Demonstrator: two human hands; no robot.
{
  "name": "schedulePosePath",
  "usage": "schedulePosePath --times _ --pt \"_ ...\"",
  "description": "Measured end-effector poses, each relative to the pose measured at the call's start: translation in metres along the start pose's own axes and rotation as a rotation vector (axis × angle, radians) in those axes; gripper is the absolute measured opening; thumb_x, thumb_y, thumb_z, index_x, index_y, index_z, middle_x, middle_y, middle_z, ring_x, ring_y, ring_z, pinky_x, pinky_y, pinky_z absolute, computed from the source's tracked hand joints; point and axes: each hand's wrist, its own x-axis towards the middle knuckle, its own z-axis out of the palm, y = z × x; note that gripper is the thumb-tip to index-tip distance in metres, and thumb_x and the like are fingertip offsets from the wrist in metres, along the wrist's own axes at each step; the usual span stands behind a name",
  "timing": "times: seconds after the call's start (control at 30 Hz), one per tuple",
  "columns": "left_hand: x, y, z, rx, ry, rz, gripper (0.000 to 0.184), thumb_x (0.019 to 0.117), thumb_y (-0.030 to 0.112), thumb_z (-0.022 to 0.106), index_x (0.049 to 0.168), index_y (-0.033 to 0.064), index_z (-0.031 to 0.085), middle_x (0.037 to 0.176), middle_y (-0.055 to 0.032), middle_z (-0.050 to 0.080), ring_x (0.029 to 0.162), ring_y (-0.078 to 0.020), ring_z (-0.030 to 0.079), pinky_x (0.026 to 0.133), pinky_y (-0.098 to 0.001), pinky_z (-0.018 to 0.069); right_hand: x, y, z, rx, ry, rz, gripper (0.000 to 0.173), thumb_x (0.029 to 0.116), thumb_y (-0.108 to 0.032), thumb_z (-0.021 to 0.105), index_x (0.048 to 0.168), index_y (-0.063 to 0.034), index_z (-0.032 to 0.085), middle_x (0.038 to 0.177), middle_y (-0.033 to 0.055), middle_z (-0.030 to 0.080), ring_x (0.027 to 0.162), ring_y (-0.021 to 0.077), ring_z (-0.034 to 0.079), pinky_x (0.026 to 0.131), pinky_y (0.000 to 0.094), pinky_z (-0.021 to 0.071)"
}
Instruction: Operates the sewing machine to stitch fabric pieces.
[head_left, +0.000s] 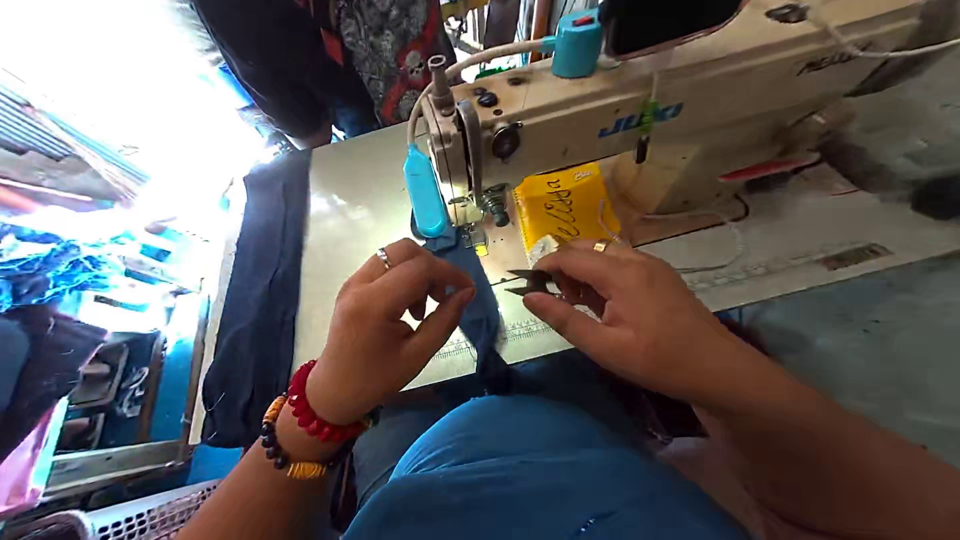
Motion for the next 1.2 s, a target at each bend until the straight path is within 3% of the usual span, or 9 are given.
schedulePosePath --times 0.2,0.43,0.6,0.7,0.77,0.87,0.93,1.03,1.2 --pt "0.012 0.009 -0.01 0.059 -0.146 0.067 0.009 0.0934 0.011 0.069 0.096 0.0047 0.074 0.093 -0.0007 0.063 0.081 -0.0005 0.058 0.07 -0.0124 0.0494 0.019 -0.015 -0.003 0.133 -0.255 0.044 0.022 0.0954 -0.043 0.062 0.091 -0.0236 0.072 0.071 -0.0129 0.057 0.062 -0.0035 0.052 0.053 0.0169 0.0423" --pt "0.018 0.009 -0.016 0.021 -0.246 0.025 0.011 0.0942 0.014 0.065 0.094 0.0072 0.073 0.09 0.0027 0.063 0.079 0.0006 0.059 0.068 -0.0132 0.0508 0.026 -0.019 0.003 0.317 -0.287 0.049 0.017 0.0952 -0.035 0.066 0.087 -0.0213 0.073 0.071 -0.0116 0.063 0.061 -0.0041 0.057 0.051 0.0154 0.047" --pt "0.016 0.006 -0.015 0.002 -0.236 -0.016 0.01 0.0941 0.015 0.065 0.094 0.0075 0.072 0.089 0.0037 0.064 0.079 0.0009 0.059 0.069 -0.0137 0.0503 0.019 -0.005 0.007 0.359 -0.269 0.018 0.02 0.0967 -0.034 0.065 0.083 -0.0206 0.072 0.068 -0.0116 0.06 0.058 -0.0043 0.054 0.049 0.0149 0.0434" --pt "0.011 0.001 -0.011 -0.077 -0.191 -0.072 0.01 0.0961 0.015 0.064 0.094 0.007 0.07 0.088 0.0043 0.062 0.077 0.0004 0.059 0.069 -0.0148 0.051 0.015 0.022 0.002 0.182 -0.207 0.088 0.021 0.096 -0.038 0.064 0.091 -0.019 0.072 0.067 -0.0089 0.058 0.057 0.0022 0.053 0.05 0.0243 0.0447" --pt "0.006 -0.002 -0.008 -0.138 -0.151 -0.107 0.009 0.0974 0.015 0.063 0.095 0.0083 0.068 0.09 0.0048 0.063 0.083 -0.0018 0.061 0.075 -0.0185 0.0528 0.015 0.049 0.004 -0.043 -0.107 0.141 0.025 0.0966 -0.036 0.065 0.096 -0.0125 0.072 0.071 0.0025 0.059 0.06 0.0186 0.055 0.052 0.0419 0.046" --pt "-0.003 -0.003 0.002 -0.213 -0.077 -0.138 0.008 0.0975 0.019 0.065 0.097 0.0131 0.07 0.104 0.0047 0.063 0.105 -0.0066 0.06 0.091 -0.0253 0.0523 0.02 0.089 0.015 -0.349 -0.064 0.235 0.032 0.0995 -0.03 0.066 0.104 0.001 0.07 0.09 0.024 0.067 0.08 0.0447 0.067 0.064 0.0635 0.0501" --pt "-0.007 -0.001 0.008 -0.254 -0.029 -0.135 0.007 0.0969 0.023 0.067 0.097 0.0169 0.071 0.118 0.0047 0.059 0.124 -0.011 0.055 0.107 -0.0323 0.0479 0.024 0.113 0.028 -0.447 -0.092 0.281 0.034 0.0999 -0.028 0.066 0.108 0.0046 0.07 0.101 0.0292 0.068 0.095 0.0505 0.067 0.075 0.0678 0.0514" --pt "-0.009 0.006 0.015 -0.313 0.077 -0.129 0.007 0.0968 0.027 0.069 0.096 0.0214 0.073 0.129 0.006 0.056 0.136 -0.0158 0.047 0.119 -0.0411 0.0398 0.019 0.132 0.045 -0.432 0.017 0.159 0.028 0.0966 -0.017 0.07 0.112 0.0065 0.07 0.116 0.0315 0.064 0.115 0.0545 0.058 0.094 0.072 0.0452" --pt "-0.01 0.021 0.026 -0.355 0.18 -0.114 0.004 0.0962 0.03 0.071 0.096 0.0267 0.074 0.138 0.0097 0.052 0.143 -0.0165 0.039 0.125 -0.0447 0.0307 0.021 0.053 0.042 0.075 0.219 -0.254 0.036 0.0956 -0.022 0.062 0.126 -0.0034 0.069 0.138 0.0168 0.062 0.138 0.0348 0.05 0.114 0.0512 0.0412"
